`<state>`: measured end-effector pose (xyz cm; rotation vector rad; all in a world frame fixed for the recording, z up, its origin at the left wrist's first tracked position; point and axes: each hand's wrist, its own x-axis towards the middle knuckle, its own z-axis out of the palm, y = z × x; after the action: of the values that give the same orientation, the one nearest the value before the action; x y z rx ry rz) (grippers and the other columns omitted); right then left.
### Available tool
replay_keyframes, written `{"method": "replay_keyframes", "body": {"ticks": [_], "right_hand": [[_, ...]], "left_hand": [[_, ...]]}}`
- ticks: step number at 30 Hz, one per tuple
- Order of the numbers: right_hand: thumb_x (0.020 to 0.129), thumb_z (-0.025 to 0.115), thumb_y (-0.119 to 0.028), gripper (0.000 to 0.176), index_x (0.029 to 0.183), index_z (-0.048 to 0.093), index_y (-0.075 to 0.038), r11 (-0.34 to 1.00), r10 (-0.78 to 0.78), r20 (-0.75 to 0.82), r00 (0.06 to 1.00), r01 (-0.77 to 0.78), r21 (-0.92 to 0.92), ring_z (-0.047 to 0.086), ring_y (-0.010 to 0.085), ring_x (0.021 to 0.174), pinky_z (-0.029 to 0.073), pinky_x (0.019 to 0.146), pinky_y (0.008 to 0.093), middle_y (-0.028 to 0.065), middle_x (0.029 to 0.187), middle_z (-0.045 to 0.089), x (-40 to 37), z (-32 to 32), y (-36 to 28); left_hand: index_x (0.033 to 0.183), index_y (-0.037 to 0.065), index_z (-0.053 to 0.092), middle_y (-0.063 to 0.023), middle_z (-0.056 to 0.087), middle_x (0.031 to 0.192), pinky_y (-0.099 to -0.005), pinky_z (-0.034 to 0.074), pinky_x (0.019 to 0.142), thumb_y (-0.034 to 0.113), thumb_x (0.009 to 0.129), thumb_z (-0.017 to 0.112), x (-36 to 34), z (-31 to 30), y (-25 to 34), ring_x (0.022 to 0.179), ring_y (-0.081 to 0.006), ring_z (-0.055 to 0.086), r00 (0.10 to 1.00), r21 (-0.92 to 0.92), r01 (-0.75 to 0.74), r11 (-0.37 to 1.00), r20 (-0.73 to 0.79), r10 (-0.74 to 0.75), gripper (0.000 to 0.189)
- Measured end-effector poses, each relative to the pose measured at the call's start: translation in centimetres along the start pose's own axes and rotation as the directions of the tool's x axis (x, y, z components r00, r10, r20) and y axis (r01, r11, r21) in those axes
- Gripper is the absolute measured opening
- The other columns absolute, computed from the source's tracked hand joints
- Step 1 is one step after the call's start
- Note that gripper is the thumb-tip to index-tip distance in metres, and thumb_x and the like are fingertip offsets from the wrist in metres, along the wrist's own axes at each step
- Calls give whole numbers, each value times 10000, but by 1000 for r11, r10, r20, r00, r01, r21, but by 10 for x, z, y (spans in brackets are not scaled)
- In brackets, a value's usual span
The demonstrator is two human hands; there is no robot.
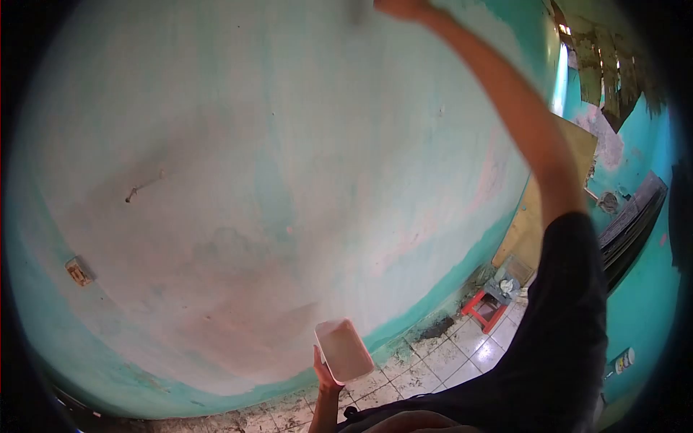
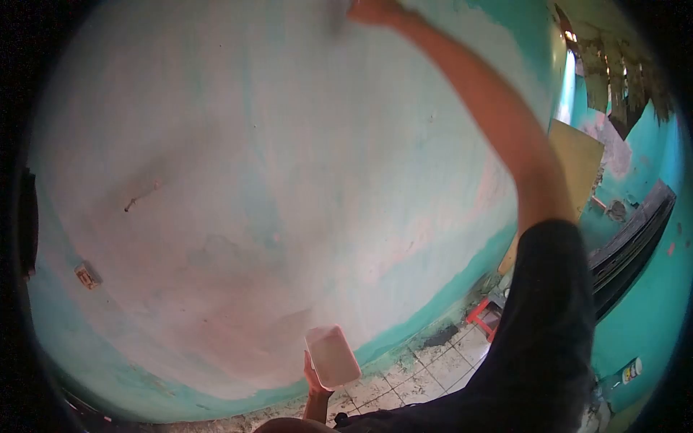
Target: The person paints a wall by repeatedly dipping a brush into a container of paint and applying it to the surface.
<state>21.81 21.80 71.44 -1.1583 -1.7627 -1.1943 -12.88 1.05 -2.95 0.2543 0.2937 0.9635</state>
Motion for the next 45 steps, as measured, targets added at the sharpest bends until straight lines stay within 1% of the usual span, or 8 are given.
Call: {"method": "replay_keyframes", "body": {"ticks": [2, 10, 13, 15, 20, 26, 38, 45], "right_hand": [[761, 615, -103, 280, 1019, 632, 4, 999, -9, -33, 999, 10, 40, 651, 469, 793, 543, 733, 561, 279, 850, 679, -103, 2, -71], [878, 613, -64, 498, 1364, 510, -44, 886, 335, 258, 906, -396, 240, 602, 403, 622, 499, 503, 496, 202, 824, 585, -537, 116, -271], [818, 607, -123, 517, 1329, 546, -75, 810, 269, 789, 552, -573, 125, 657, 439, 792, 532, 755, 582, 255, 903, 650, -708, 160, -321], [797, 619, -144, 388, 1180, 642, -85, 792, 105, 902, 419, -583, 179, 658, 437, 808, 533, 762, 575, 253, 907, 665, -714, 136, -323], [847, 616, -211, 172, 900, 676, -58, 796, 369, 556, 745, -562, 225, 653, 401, 790, 512, 708, 540, 209, 805, 669, -555, 117, -227], [855, 677, -84, 281, 1128, 713, -25, 722, 510, 29, 860, -446, 530, 577, 213, 526, 474, 549, 318, 149, 704, 650, -367, 5, -196], [807, 697, 37, 472, 1256, 691, -109, 276, -255, 648, 717, -589, 760, 529, 177, 596, 454, 577, 297, 94, 783, 615, -534, -122, -302], [796, 682, -51, 338, 1117, 743, -137, 575, -456, 808, 373, -570, 587, 640, 278, 689, 520, 632, 402, 61, 829, 652, -580, -183, -270]], "left_hand": [[1458, 48, 443, -157, 560, 1388, -505, 438, 1064, 678, 969, 388, -1, -7, -14, 1222, -346, 568, 1000, -25, -29, 999, -9, 29, 800], [1439, 54, 475, -157, 570, 1379, -508, 455, 1049, 692, 965, 388, -25, -10, -40, 1219, -342, 575, 999, -100, -37, 994, -27, 34, 800], [1424, 52, 496, -156, 585, 1357, -501, 468, 1034, 709, 953, 407, -50, -7, -36, 1198, -340, 588, 994, -76, -83, 994, -80, 77, 813], [1421, 55, 499, -151, 591, 1349, -494, 471, 1033, 670, 973, 402, -69, -15, -36, 1199, -336, 588, 992, -42, -84, 996, -101, 80, 767], [1430, 69, 486, -155, 588, 1346, -502, 475, 1032, 588, 1001, 403, -93, -24, -35, 1209, -341, 583, 994, -1, -90, 996, -58, 89, 679], [1506, 66, 369, -213, 517, 1415, -586, 474, 1022, 540, 986, 428, -100, -3, -34, 1254, -419, 545, 994, -83, -64, 994, 85, 71, 706], [1516, 50, 342, -220, 502, 1430, -549, 506, 1015, 521, 1005, 407, -84, 36, -74, 1256, -400, 556, 970, 79, -230, 970, -68, 235, 698], [1458, 24, 413, -163, 563, 1362, -451, 514, 1016, 539, 1070, 219, -78, 81, -123, 1199, -297, 602, 996, 24, 17, 1000, 92, -19, 673]]}}
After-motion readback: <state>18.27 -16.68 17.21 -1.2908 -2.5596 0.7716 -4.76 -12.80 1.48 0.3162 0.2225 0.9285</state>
